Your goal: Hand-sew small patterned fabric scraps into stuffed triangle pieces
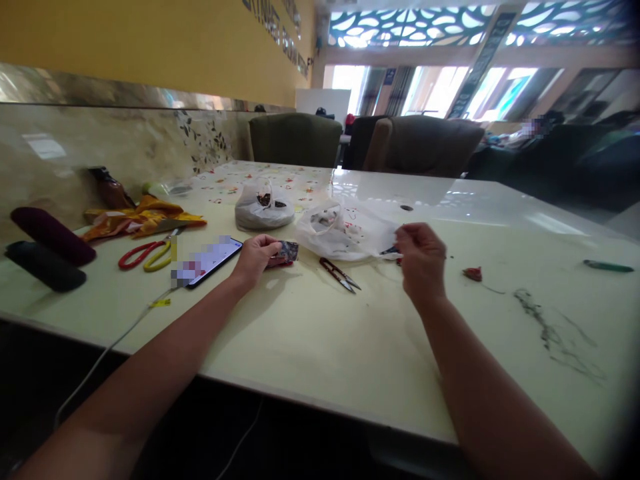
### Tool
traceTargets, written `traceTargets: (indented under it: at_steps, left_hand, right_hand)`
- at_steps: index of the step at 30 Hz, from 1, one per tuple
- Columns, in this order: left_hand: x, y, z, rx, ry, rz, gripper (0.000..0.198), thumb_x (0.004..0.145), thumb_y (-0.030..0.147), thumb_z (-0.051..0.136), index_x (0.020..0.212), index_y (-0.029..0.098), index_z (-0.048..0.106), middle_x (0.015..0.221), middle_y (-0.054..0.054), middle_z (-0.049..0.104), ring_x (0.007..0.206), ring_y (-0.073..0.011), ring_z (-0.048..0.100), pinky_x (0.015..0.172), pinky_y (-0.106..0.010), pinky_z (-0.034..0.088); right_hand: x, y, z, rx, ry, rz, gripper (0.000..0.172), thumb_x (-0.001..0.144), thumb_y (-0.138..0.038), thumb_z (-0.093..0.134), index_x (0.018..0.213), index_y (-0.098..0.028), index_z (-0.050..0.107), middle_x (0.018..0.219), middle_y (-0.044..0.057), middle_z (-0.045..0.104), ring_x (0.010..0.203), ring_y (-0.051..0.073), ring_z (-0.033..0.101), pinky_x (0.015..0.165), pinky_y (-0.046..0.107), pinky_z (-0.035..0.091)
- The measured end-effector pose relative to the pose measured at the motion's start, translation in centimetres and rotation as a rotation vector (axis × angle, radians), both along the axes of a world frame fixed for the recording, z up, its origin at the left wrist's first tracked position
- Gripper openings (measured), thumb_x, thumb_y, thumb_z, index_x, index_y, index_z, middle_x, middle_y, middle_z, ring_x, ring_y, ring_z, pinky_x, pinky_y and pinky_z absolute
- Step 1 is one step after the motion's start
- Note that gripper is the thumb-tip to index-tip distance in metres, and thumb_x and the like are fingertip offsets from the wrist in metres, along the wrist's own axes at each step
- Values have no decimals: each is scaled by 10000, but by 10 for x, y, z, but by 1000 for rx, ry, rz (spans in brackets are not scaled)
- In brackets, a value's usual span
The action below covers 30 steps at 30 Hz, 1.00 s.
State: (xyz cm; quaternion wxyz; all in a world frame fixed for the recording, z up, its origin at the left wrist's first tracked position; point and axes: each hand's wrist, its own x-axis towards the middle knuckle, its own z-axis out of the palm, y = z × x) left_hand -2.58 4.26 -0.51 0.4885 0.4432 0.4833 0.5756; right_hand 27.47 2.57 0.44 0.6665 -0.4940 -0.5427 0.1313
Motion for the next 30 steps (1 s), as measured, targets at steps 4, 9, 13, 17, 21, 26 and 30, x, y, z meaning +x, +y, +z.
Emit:
traceTargets:
  at_steps: [4,9,13,17,21,26,30]
  left_hand:
    - [12,-16,1,31,67,-208,256,643,315,776,759,131,640,745,-22,662,648,-138,641,613,-299,586]
    - [23,-31,2,48,187,-424,260,688,357,770,780,144,654,733,-10,654,638,-132,635,583,-272,570]
    - [27,-37,4,71,256,-503,267,711,372,760,802,136,674,722,-15,652,621,-127,614,542,-253,551]
    - [30,-39,4,63,240,-469,267,693,375,770,757,138,665,691,-9,630,573,-113,574,479,-230,507]
    - [31,-39,3,41,203,-430,255,677,365,772,754,143,673,688,-16,639,574,-119,580,494,-237,503]
    - [32,-38,4,43,209,-393,233,669,344,767,753,142,685,685,-23,651,573,-122,587,517,-241,500]
    - [32,-39,4,37,220,-390,232,669,335,763,765,136,694,690,-31,665,581,-129,596,524,-249,499]
  right_hand:
    - [-41,-20,0,-160,-69,400,114,847,-296,571,784,-206,544,695,-24,564,587,100,484,576,244,397]
    - [-69,-35,-3,-378,-179,606,159,890,-360,524,934,-212,557,547,-83,384,483,87,327,478,227,262]
    - [-73,-35,-8,-424,-269,688,178,832,-354,608,850,-177,609,605,-48,465,575,98,395,544,235,310]
    - [-75,-36,-10,-415,-292,668,201,843,-320,576,715,-165,580,649,-18,524,620,104,430,578,236,333]
    - [-77,-40,-8,-399,-286,612,157,891,-314,513,815,-186,564,684,-24,515,635,114,432,590,237,339]
    - [-78,-43,-3,-277,-371,494,132,909,-242,473,785,-206,498,732,-11,515,697,139,471,662,261,362]
    - [-78,-43,-2,-240,-469,456,121,842,-166,564,724,-185,583,807,27,566,749,151,523,700,271,378]
